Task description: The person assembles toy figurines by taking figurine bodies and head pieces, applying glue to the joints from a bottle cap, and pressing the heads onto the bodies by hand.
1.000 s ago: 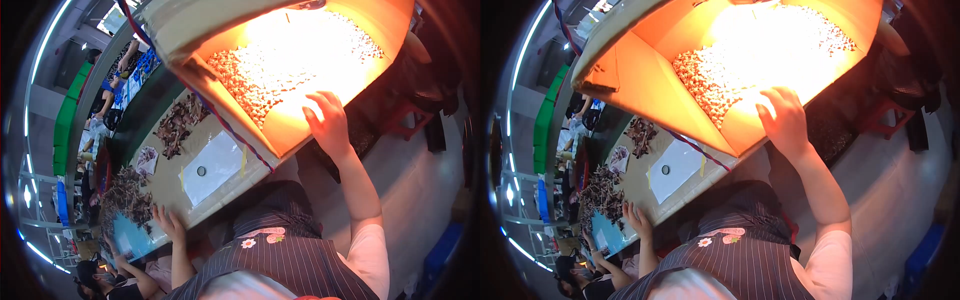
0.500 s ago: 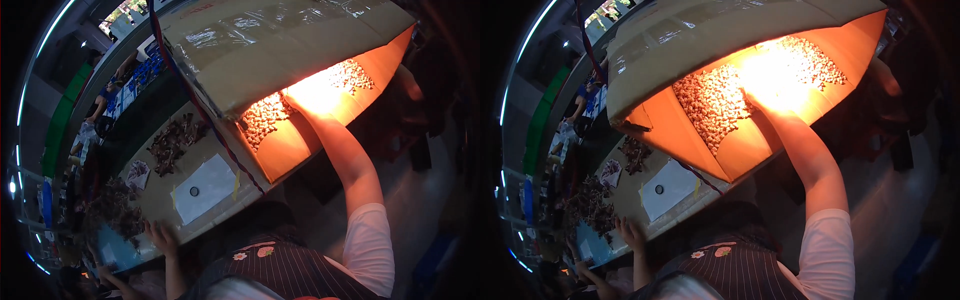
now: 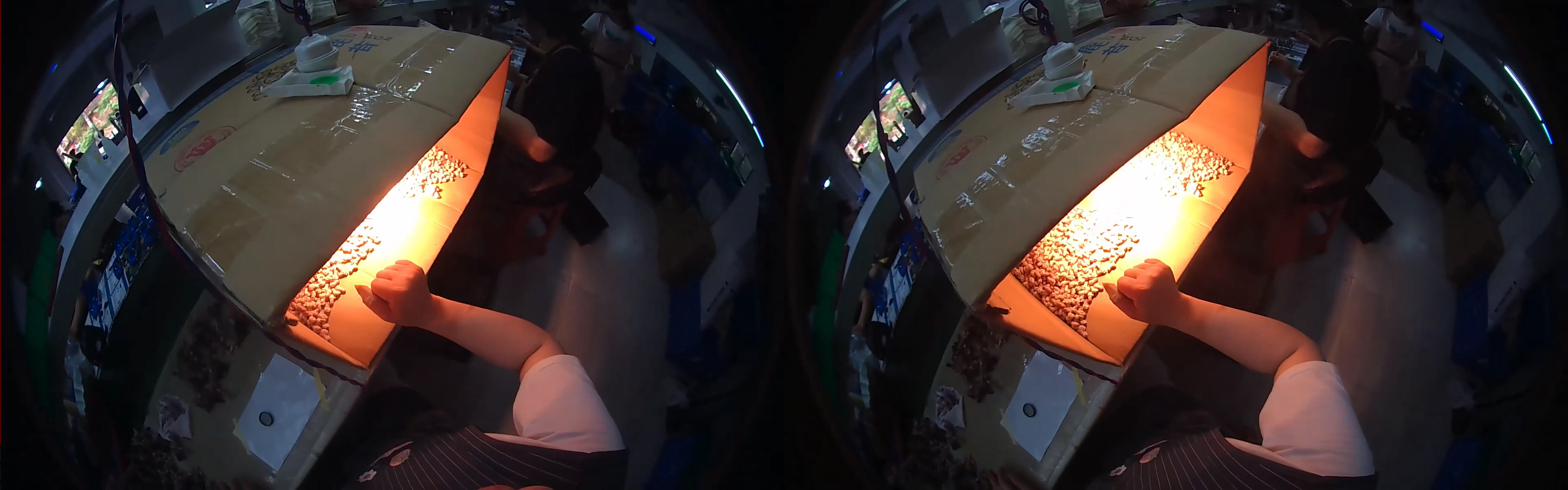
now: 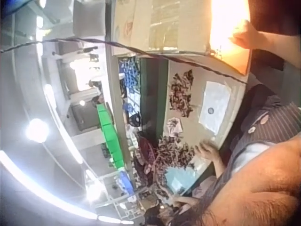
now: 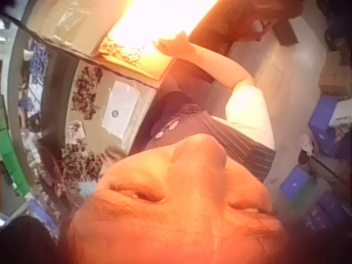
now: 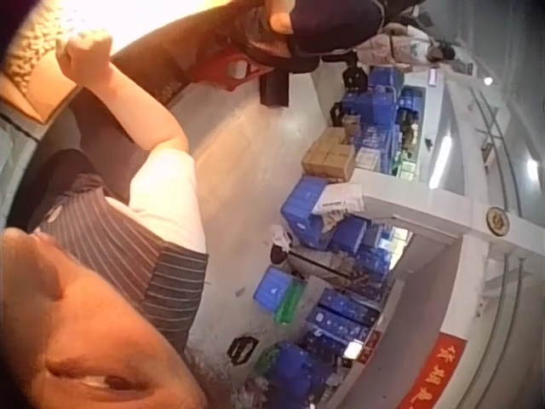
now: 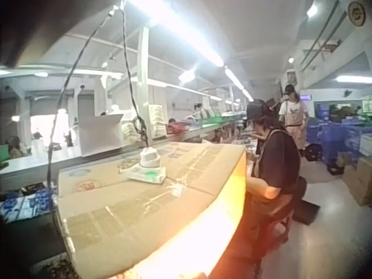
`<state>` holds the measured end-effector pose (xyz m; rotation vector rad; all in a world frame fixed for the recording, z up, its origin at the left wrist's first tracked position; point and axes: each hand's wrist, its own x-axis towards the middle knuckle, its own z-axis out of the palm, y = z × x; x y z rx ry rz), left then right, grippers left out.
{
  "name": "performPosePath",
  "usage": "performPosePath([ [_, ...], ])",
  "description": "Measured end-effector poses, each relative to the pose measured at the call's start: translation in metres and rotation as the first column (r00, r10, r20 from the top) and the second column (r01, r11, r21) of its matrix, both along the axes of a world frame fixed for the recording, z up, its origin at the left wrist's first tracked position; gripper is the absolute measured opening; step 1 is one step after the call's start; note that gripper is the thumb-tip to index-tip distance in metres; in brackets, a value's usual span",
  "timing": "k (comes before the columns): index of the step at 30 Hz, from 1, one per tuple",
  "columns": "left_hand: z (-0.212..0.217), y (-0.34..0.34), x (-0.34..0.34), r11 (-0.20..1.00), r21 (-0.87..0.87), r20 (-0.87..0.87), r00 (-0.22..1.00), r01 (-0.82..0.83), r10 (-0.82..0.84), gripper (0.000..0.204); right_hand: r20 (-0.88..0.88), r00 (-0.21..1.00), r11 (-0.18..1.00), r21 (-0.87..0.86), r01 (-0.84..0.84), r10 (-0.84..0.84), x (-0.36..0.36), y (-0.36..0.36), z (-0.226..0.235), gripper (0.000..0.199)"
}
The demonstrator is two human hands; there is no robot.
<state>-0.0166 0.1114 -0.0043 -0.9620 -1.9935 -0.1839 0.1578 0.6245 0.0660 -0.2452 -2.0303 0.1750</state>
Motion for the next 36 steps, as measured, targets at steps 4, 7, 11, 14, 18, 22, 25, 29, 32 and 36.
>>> performPosePath([
  [4, -0.004, -0.001, -0.001, 0.959, 0.157, 0.550, 0.827, -0.237, 0.114, 0.036, 0.067, 0.994, 0.996, 0.022, -0.083, 0.082, 0.027, -0.012, -0.007, 0.045],
  [7, 0.011, 0.012, 0.005, 0.966, 0.153, 0.544, 0.834, -0.206, 0.092, 0.033, 0.170, 0.979, 0.983, -0.123, 0.137, -0.116, 0.011, 0.006, -0.011, 0.019],
  [11, 0.009, 0.012, 0.006, 0.964, 0.158, 0.572, 0.816, -0.213, 0.087, 0.029, 0.330, 0.857, 0.918, 0.113, 0.379, -0.395, -0.050, 0.054, -0.044, 0.028],
  [14, 0.011, 0.014, 0.011, 0.959, 0.170, 0.607, 0.791, -0.227, 0.079, 0.029, 0.363, 0.858, 0.928, 0.052, 0.370, -0.362, -0.076, 0.058, -0.032, 0.029],
  [18, 0.009, 0.010, 0.015, 0.951, 0.191, 0.639, 0.767, -0.242, 0.067, 0.029, 0.428, 0.848, 0.925, -0.068, 0.374, -0.311, -0.085, 0.055, -0.025, 0.030],
  [22, 0.005, 0.006, 0.013, 0.959, 0.180, 0.621, 0.782, -0.217, 0.060, 0.029, 0.492, 0.832, 0.902, -0.187, 0.389, -0.256, -0.086, 0.046, -0.022, 0.031],
  [25, 0.003, 0.007, 0.012, 0.960, 0.180, 0.622, 0.781, -0.214, 0.057, 0.029, 0.535, 0.821, 0.880, -0.272, 0.389, -0.198, -0.105, 0.042, -0.014, 0.032],
  [29, 0.011, 0.011, 0.013, 0.948, 0.224, 0.645, 0.763, -0.225, 0.029, 0.028, 0.577, 0.812, 0.848, -0.385, 0.366, -0.089, -0.100, 0.040, -0.016, 0.033],
  [32, 0.009, 0.012, 0.010, 0.958, 0.185, 0.626, 0.778, -0.218, 0.056, 0.029, 0.599, 0.800, 0.807, -0.464, 0.366, -0.019, -0.104, 0.056, -0.007, 0.034],
  [36, 0.005, 0.008, 0.010, 0.959, 0.174, 0.613, 0.787, -0.222, 0.071, 0.029, 0.611, 0.788, 0.740, -0.562, 0.370, 0.071, -0.076, 0.073, -0.006, 0.035],
])
